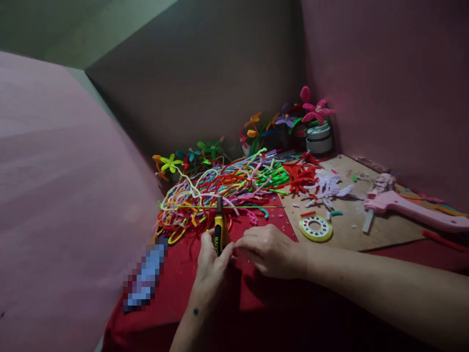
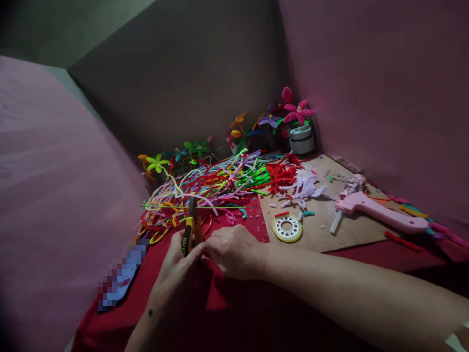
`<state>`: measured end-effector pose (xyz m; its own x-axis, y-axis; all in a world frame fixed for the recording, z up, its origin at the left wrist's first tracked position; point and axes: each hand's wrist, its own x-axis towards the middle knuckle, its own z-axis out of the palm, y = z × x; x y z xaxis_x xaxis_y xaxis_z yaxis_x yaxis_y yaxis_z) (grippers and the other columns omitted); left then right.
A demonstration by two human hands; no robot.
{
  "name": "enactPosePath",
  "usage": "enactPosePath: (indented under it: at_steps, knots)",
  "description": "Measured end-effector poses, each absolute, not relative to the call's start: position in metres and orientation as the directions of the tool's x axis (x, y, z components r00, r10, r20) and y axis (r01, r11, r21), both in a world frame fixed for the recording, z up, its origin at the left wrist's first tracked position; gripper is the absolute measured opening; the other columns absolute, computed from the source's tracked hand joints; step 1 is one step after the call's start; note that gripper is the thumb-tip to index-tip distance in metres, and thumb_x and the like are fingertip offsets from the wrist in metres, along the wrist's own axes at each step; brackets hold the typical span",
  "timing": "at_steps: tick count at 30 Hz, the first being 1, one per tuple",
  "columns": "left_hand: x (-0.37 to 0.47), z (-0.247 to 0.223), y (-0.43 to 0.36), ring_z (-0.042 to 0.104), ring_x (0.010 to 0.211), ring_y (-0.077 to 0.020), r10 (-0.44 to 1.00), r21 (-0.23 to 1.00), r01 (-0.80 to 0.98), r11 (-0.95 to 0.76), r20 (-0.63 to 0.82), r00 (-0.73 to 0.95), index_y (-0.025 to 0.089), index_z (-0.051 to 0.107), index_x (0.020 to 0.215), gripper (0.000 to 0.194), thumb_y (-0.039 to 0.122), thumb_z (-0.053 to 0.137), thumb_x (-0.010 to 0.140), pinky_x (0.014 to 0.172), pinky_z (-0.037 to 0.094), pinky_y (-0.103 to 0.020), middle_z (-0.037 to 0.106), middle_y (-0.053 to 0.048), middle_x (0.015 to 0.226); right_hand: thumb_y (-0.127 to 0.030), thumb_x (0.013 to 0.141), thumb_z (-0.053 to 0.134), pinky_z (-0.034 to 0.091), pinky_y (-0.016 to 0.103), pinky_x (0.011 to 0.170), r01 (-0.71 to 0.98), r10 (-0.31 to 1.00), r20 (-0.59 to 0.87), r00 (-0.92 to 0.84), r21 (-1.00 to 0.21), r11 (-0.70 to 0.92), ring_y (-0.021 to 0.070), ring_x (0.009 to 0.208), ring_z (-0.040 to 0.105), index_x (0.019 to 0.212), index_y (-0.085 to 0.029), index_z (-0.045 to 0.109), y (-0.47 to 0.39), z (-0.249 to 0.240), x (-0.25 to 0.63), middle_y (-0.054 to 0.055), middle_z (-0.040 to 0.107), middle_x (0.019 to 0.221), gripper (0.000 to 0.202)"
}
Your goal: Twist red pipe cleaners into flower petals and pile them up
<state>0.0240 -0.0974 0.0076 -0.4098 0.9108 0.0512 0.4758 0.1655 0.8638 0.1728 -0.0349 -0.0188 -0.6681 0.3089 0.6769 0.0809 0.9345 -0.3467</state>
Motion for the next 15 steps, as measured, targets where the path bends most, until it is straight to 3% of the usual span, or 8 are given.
enactPosePath:
  at_steps: [3, 5, 8, 9, 11, 13, 15]
  knots:
    - [0.027, 0.005, -0.093, 0.055, 0.061, -0.0140, 0.889, 0.884, 0.437, 0.166, 0.057, -0.454, 0.017, 0.037, 0.105, 0.051, 0.040, 0.061, 0.065, 0.055, 0.047, -0.029, 0.051, -0.001, 0.084, -0.011, 0.078, 0.042, 0.042, 0.029, 0.063, 0.073, 0.424, 0.660, -0.621, -0.490, 0.869, 0.0167, 0.069, 0.056, 0.084, -0.011, 0.063, -0.033, -0.022, 0.167, 0.011, 0.064, 0.075, 0.022]
    - [0.028, 0.000, -0.090, 0.056, 0.063, -0.0149, 0.885, 0.879, 0.452, 0.150, 0.084, -0.458, 0.017, 0.035, 0.108, 0.054, 0.040, 0.061, 0.066, 0.055, 0.048, -0.031, 0.051, -0.005, 0.092, -0.012, 0.078, 0.045, 0.043, 0.028, 0.067, 0.016, 0.556, 0.606, -0.569, -0.668, 0.744, 0.0157, 0.071, 0.057, 0.084, -0.012, 0.063, -0.032, -0.020, 0.165, 0.009, 0.064, 0.078, 0.020]
    - [0.028, -0.009, -0.085, 0.058, 0.075, -0.0185, 0.885, 0.844, 0.527, 0.102, 0.165, -0.436, 0.018, 0.031, 0.117, 0.056, 0.036, 0.057, 0.071, 0.064, 0.049, -0.034, 0.050, -0.010, 0.105, -0.019, 0.078, 0.051, 0.043, 0.023, 0.055, -0.172, 0.792, 0.310, -0.526, -0.951, 0.257, 0.0107, 0.059, 0.055, 0.091, -0.014, 0.060, -0.026, -0.015, 0.161, 0.003, 0.062, 0.071, 0.017]
    - [0.029, -0.012, -0.084, 0.058, 0.083, -0.0205, 0.883, 0.826, 0.558, 0.082, 0.200, -0.425, 0.018, 0.030, 0.119, 0.055, 0.033, 0.056, 0.072, 0.071, 0.048, -0.036, 0.049, -0.011, 0.110, -0.022, 0.078, 0.053, 0.040, 0.021, 0.049, -0.255, 0.822, 0.190, -0.536, -0.965, 0.056, 0.0090, 0.052, 0.053, 0.094, -0.014, 0.058, -0.023, -0.014, 0.159, 0.001, 0.060, 0.067, 0.019]
    - [0.031, -0.015, -0.082, 0.052, 0.101, -0.0236, 0.880, 0.787, 0.616, 0.044, 0.262, -0.397, 0.018, 0.030, 0.120, 0.052, 0.029, 0.053, 0.074, 0.086, 0.042, -0.040, 0.047, -0.013, 0.117, -0.027, 0.077, 0.056, 0.034, 0.018, 0.040, -0.423, 0.826, 0.039, -0.563, -0.872, -0.248, 0.0068, 0.044, 0.049, 0.096, -0.014, 0.055, -0.016, -0.012, 0.156, -0.001, 0.058, 0.063, 0.024]
    - [0.034, -0.016, -0.080, 0.046, 0.111, -0.0249, 0.885, 0.755, 0.656, 0.015, 0.295, -0.360, 0.017, 0.033, 0.119, 0.048, 0.025, 0.051, 0.075, 0.095, 0.035, -0.042, 0.046, -0.013, 0.120, -0.028, 0.076, 0.058, 0.033, 0.017, 0.038, -0.565, 0.828, 0.008, -0.561, -0.735, -0.375, 0.0064, 0.044, 0.050, 0.092, -0.013, 0.056, -0.008, -0.010, 0.155, 0.000, 0.059, 0.062, 0.022]
    - [0.037, -0.017, -0.076, 0.044, 0.113, -0.0255, 0.896, 0.737, 0.676, 0.000, 0.301, -0.328, 0.017, 0.036, 0.118, 0.046, 0.024, 0.051, 0.075, 0.096, 0.033, -0.042, 0.047, -0.014, 0.119, -0.025, 0.075, 0.059, 0.035, 0.016, 0.039, -0.657, 0.846, 0.010, -0.533, -0.636, -0.406, 0.0063, 0.045, 0.051, 0.083, -0.011, 0.059, -0.002, -0.008, 0.156, 0.002, 0.061, 0.061, 0.017]
